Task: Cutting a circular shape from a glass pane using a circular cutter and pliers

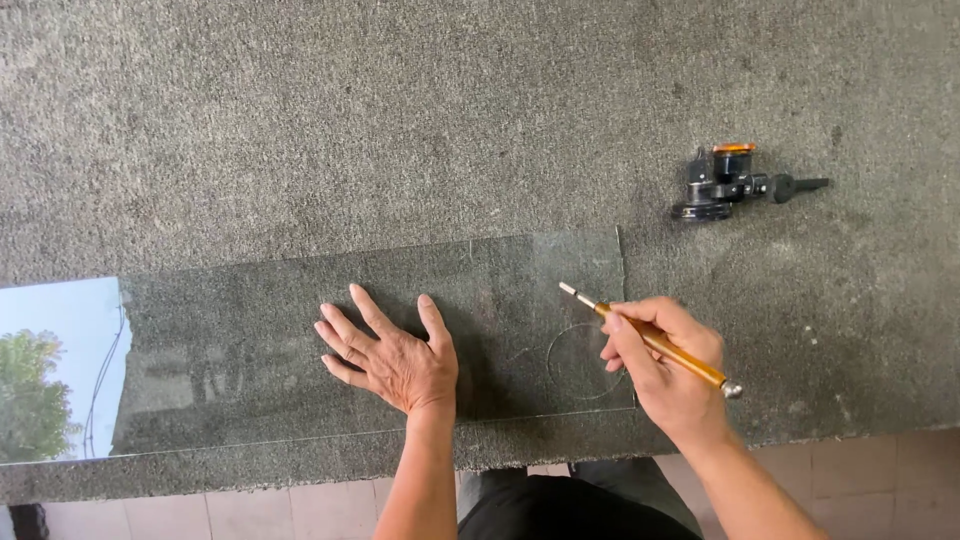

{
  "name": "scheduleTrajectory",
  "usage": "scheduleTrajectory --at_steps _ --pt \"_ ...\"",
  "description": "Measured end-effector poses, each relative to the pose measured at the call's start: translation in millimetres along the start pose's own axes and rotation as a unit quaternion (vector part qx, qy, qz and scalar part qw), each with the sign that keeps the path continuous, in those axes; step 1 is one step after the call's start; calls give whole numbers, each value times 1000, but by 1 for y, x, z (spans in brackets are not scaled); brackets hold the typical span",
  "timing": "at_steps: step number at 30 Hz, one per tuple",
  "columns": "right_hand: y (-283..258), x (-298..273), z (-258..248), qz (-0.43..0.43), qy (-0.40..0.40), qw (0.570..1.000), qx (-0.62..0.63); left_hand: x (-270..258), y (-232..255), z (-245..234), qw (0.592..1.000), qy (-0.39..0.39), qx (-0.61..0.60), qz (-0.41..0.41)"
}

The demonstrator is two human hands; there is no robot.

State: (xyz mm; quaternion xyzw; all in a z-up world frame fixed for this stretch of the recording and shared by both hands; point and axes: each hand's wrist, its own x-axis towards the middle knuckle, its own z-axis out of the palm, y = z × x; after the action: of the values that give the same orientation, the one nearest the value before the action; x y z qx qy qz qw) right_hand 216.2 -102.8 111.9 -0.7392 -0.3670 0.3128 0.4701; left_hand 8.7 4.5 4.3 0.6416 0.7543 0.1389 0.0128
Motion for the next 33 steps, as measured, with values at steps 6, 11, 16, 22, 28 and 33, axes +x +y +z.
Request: scheduleTrajectory --at_steps 6,11,16,22,28,33 --pt "4 15 4 45 21 994 102 1 -4 1 1000 -26 7 9" --pt "15 -15 5 51 14 997 55 2 -3 2 999 -31 3 13" --pt "12 -41 19 56 36 998 3 1 -6 2 999 -48 5 14" --pt "7 -89 23 89 28 993 -71 1 -1 -3 1000 -28 2 0" --pt "14 -121 33 97 46 970 -217 -1 -4 -1 999 -33 3 0" --pt "19 -131 43 164 78 982 -45 -1 -3 -2 999 -35 -7 -6"
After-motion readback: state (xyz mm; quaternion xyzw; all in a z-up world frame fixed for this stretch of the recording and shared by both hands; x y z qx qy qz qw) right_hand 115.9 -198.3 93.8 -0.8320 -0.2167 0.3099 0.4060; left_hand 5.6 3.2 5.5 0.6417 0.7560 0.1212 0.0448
